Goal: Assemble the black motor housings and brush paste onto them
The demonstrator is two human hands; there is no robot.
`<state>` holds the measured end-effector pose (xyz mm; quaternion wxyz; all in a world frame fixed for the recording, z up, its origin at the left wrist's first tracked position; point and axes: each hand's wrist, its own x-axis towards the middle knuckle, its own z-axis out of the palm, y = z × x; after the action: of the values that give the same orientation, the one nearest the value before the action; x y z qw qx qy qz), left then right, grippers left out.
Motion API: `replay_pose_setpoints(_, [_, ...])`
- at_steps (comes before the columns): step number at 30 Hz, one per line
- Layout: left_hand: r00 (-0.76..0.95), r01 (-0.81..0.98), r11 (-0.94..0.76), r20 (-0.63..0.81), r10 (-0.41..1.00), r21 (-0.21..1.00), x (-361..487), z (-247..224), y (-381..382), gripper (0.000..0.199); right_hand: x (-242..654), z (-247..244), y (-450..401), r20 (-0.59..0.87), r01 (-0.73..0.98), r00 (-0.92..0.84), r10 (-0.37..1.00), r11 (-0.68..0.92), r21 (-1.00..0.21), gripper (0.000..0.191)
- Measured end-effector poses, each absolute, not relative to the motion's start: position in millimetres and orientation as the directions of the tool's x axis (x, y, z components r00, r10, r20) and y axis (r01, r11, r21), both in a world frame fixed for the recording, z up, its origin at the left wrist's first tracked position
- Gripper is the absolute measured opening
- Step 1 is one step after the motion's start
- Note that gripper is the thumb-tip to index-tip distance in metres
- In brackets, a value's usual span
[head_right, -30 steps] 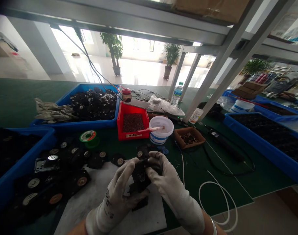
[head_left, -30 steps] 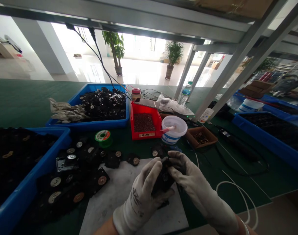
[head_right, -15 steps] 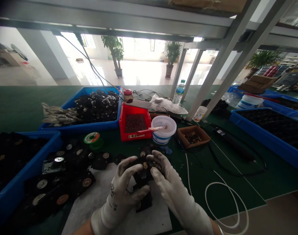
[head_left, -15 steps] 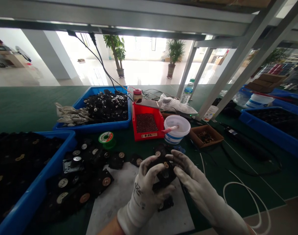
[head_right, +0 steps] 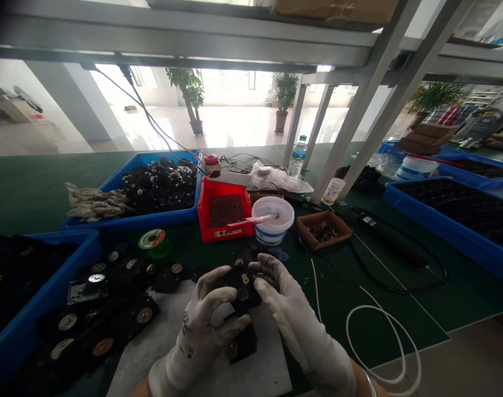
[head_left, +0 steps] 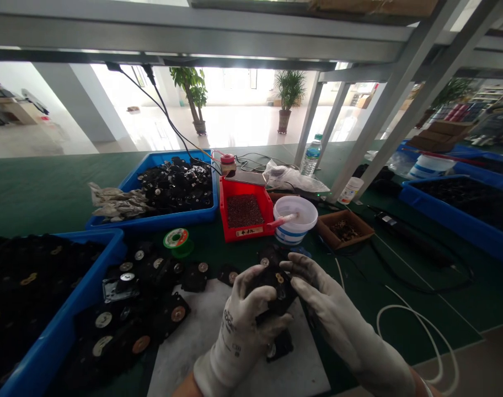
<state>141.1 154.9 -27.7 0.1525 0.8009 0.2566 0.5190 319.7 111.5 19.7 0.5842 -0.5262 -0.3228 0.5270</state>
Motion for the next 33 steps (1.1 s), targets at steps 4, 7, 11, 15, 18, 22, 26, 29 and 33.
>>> replay_pose_setpoints(4, [0.337,0.3,-0.834,0.767,0.546,0.463,137.9,-26.9,156.6,0.018,320.7,20.1,114.0,-0.197,-0.298,0.224,0.954,-0.126,-0.946,0.077])
replay_pose_setpoints(7, [0.344,0.319,-0.82,0.748,0.568,0.476,136.4,-29.1,155.9,0.017,320.2,21.0,113.3,-0.197,-0.303,0.219,0.956,-0.125,-0.945,0.076])
replay_pose_setpoints(11, [0.342,0.316,-0.82,0.749,0.568,0.477,135.8,-29.8,153.1,0.014,317.3,23.7,111.5,-0.179,-0.279,0.246,0.953,-0.107,-0.954,0.071])
replay_pose_setpoints(15, [0.342,0.335,-0.821,0.753,0.563,0.462,135.4,-27.8,150.2,0.012,314.9,28.7,112.9,-0.167,-0.265,0.244,0.955,-0.1,-0.959,0.066])
replay_pose_setpoints(18, [0.359,0.378,-0.811,0.737,0.572,0.446,133.8,-28.5,150.0,0.01,314.7,29.4,114.2,-0.179,-0.272,0.246,0.953,-0.109,-0.956,0.066])
replay_pose_setpoints(22, [0.377,0.41,-0.81,0.73,0.57,0.42,131.1,-33.2,151.3,0.008,314.1,24.9,109.5,-0.169,-0.26,0.215,0.962,-0.111,-0.959,0.064])
replay_pose_setpoints(26, [0.39,0.39,-0.823,0.736,0.554,0.414,130.6,-41.1,153.8,0.017,331.6,24.8,107.3,-0.055,0.066,0.118,0.991,-0.063,-0.996,0.051])
replay_pose_setpoints(29, [0.378,0.342,-0.844,0.762,0.526,0.414,132.2,-46.8,155.5,0.03,378.7,36.1,119.0,0.012,0.419,0.185,0.983,-0.067,-0.905,0.038])
replay_pose_setpoints(33, [0.381,0.307,-0.856,0.77,0.512,0.417,134.7,-51.4,154.6,0.063,468.5,56.6,153.5,0.065,0.704,0.428,0.902,-0.287,-0.649,0.019])
